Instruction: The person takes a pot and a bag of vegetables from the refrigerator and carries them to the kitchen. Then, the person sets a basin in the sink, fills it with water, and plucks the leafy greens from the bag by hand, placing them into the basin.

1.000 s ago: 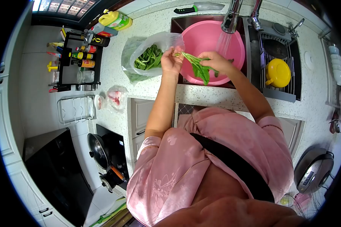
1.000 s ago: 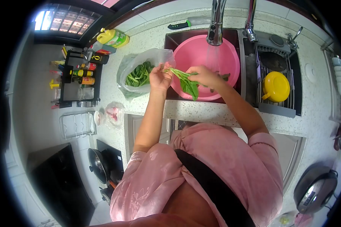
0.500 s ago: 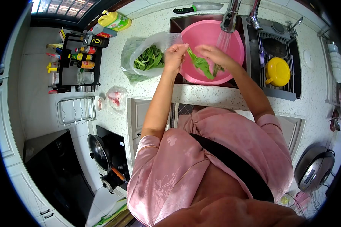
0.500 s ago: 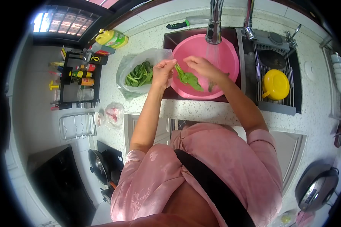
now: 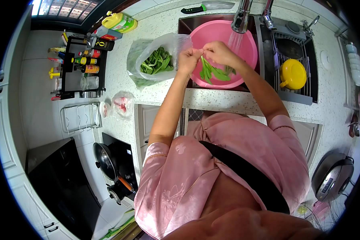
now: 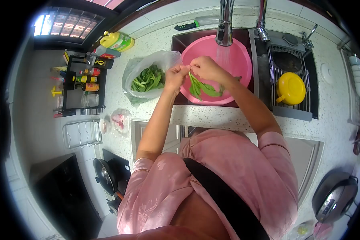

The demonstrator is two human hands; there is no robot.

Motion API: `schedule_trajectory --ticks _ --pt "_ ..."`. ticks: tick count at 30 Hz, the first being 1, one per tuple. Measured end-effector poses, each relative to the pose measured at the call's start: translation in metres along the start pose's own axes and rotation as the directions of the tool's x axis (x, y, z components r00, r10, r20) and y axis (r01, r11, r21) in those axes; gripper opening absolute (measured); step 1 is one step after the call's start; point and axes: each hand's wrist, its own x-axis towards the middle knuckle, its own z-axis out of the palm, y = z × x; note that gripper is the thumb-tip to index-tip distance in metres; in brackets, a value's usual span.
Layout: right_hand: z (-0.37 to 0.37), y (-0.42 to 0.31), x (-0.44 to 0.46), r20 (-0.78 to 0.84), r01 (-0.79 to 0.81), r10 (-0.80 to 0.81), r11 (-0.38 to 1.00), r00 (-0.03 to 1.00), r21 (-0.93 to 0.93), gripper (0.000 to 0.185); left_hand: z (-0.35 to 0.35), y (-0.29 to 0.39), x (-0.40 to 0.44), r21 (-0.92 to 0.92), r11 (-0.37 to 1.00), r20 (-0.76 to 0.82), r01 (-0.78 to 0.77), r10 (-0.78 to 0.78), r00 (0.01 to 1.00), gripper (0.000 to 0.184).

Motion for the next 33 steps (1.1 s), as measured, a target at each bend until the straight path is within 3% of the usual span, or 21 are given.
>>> schedule_trajectory --ticks 2,3,5,9,11,13,15,19,22,26,28,30,31,33 --pt "0.002 0.011 0.005 -0.057 0.217 -0.247 0.924 0.967 -0.315 0.012 0.003 0.006 -0.003 -0.058 0.996 0.001 0.062 -0.063 0.998 0.018" --pt "0.005 0.015 0.006 -0.055 0.218 -0.247 0.924 0.967 -0.315 0.012 0.003 0.007 -0.004 -0.116 0.986 0.004 0.124 -0.124 0.992 0.019" --pt "0.014 0.023 0.007 -0.195 0.138 -0.153 0.986 0.969 -0.091 0.015 0.007 0.001 -0.001 -0.102 0.988 -0.013 0.115 -0.117 0.993 0.019" --pt "0.028 0.035 0.007 -0.284 0.038 -0.033 0.999 0.958 0.013 0.016 0.015 -0.008 0.002 -0.165 0.981 -0.068 0.106 -0.119 0.991 0.021" --pt "0.029 0.037 0.005 -0.354 0.0 0.059 0.986 0.933 0.165 0.018 0.013 -0.01 0.004 -0.181 0.977 -0.091 0.114 -0.132 0.987 0.022" --pt "0.029 0.044 0.006 -0.336 0.052 0.004 0.986 0.942 0.157 0.016 0.011 -0.016 0.007 -0.195 0.975 -0.113 0.106 -0.13 0.985 0.022" --pt "0.032 0.042 0.001 -0.235 0.229 -0.194 0.964 0.952 0.133 0.013 0.013 -0.012 0.003 -0.179 0.978 -0.113 0.112 -0.134 0.985 0.021" --pt "0.017 0.026 -0.006 -0.119 0.167 -0.165 0.986 0.979 0.014 0.01 0.011 -0.011 0.002 -0.043 0.997 -0.092 0.068 -0.072 0.993 0.02" --pt "0.01 0.025 -0.006 -0.084 0.262 -0.266 0.963 0.96 -0.062 0.013 0.007 -0.015 0.003 0.059 0.998 -0.044 -0.037 0.04 0.998 0.019" --pt "0.003 0.019 -0.013 -0.001 0.261 -0.263 0.957 0.965 -0.126 0.017 0.004 -0.011 -0.003 0.0 1.0 0.044 -0.009 0.009 0.999 0.017" --pt "0.002 0.028 -0.01 0.041 0.249 -0.246 0.959 0.968 -0.137 0.018 0.002 -0.005 -0.008 -0.102 0.991 0.106 0.09 -0.08 0.991 0.015" --pt "0.009 0.04 -0.004 -0.034 0.253 -0.252 0.945 0.967 0.209 0.017 -0.002 -0.004 -0.008 -0.131 0.985 0.128 0.112 -0.095 0.987 0.015" --pt "0.009 0.047 -0.002 -0.033 0.256 -0.255 0.944 0.966 0.21 0.017 -0.004 -0.004 -0.009 -0.159 0.978 0.15 0.135 -0.112 0.982 0.015" --pt "0.011 0.036 -0.007 0.064 0.086 -0.115 0.932 0.991 0.353 0.017 -0.004 -0.002 -0.01 -0.152 0.979 0.153 0.137 -0.113 0.982 0.014"
